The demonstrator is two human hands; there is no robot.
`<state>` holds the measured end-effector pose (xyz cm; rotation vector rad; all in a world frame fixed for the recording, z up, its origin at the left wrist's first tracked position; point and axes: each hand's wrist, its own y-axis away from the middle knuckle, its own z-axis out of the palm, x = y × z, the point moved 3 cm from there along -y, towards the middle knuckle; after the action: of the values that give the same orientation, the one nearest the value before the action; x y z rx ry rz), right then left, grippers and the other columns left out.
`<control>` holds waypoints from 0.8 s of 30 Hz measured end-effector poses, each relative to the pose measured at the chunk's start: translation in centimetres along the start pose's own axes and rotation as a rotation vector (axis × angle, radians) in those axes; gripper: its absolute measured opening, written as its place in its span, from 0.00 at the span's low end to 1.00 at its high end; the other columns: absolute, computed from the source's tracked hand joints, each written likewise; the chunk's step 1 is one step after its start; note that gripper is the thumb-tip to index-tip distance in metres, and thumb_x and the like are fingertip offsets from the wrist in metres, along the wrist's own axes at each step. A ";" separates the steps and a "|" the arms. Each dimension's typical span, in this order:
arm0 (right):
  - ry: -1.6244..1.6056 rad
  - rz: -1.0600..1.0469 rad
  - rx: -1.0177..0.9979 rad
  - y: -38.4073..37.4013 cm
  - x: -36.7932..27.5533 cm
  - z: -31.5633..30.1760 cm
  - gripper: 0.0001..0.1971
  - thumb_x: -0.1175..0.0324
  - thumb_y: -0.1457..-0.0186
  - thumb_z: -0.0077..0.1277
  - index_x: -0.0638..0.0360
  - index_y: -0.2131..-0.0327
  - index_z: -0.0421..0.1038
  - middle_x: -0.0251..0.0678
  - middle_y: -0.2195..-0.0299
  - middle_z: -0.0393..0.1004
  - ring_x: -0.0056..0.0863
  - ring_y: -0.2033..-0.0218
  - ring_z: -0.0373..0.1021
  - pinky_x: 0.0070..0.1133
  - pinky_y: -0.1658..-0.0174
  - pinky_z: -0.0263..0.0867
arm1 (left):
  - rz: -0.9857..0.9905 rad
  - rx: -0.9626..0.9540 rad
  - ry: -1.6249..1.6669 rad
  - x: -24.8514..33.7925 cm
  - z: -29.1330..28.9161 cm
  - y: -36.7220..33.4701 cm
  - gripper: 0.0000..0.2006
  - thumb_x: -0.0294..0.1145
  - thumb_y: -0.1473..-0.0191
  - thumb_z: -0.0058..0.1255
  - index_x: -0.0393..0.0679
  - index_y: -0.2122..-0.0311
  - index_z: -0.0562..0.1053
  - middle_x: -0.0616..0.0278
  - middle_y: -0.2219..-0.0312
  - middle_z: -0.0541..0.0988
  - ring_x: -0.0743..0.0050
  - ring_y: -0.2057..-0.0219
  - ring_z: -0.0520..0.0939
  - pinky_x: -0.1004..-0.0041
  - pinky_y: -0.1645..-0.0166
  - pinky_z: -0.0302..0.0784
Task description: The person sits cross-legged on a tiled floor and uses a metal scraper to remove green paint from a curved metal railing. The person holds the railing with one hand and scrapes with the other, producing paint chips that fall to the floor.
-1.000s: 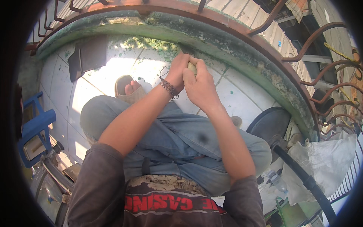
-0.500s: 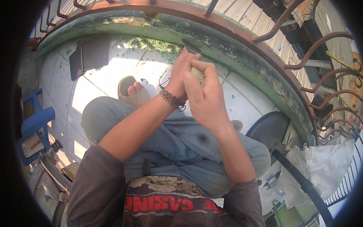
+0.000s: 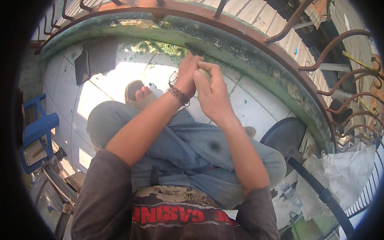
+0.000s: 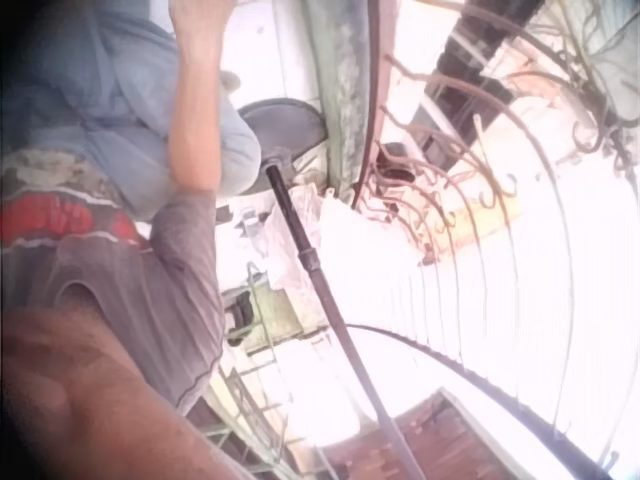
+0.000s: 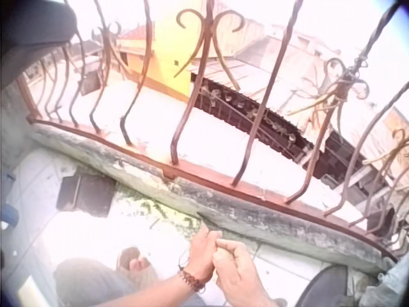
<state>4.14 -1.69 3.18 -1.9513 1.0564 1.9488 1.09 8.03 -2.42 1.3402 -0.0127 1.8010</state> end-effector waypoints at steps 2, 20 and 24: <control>-0.055 -0.079 0.010 1.3 -2.5 0.4 0.18 0.61 0.34 0.41 0.66 0.49 0.62 0.28 0.74 0.62 0.10 0.79 0.57 0.13 0.78 0.58 | 0.047 -0.052 0.007 0.8 0.5 1.0 0.10 0.29 0.44 0.39 0.43 0.58 0.70 0.64 0.67 0.71 0.74 0.68 0.71 0.72 0.61 0.69; -0.013 -0.089 0.037 0.9 -0.8 1.0 0.20 0.59 0.34 0.42 0.66 0.48 0.61 0.28 0.74 0.63 0.12 0.77 0.58 0.14 0.78 0.59 | 0.181 -0.051 -0.102 -0.7 -0.5 -0.6 0.09 0.29 0.45 0.40 0.42 0.61 0.71 0.66 0.72 0.71 0.76 0.71 0.71 0.72 0.64 0.69; -0.010 -0.045 0.039 0.3 -0.1 0.7 0.20 0.59 0.34 0.42 0.67 0.49 0.61 0.29 0.73 0.63 0.12 0.77 0.59 0.14 0.77 0.60 | -0.016 -0.001 -0.037 -0.3 -0.3 0.1 0.08 0.30 0.44 0.40 0.42 0.62 0.71 0.66 0.71 0.71 0.77 0.70 0.71 0.72 0.63 0.69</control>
<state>3.42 -1.47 3.26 -1.9267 1.0310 1.8984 0.79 7.95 -2.73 1.3690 -0.0219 1.7626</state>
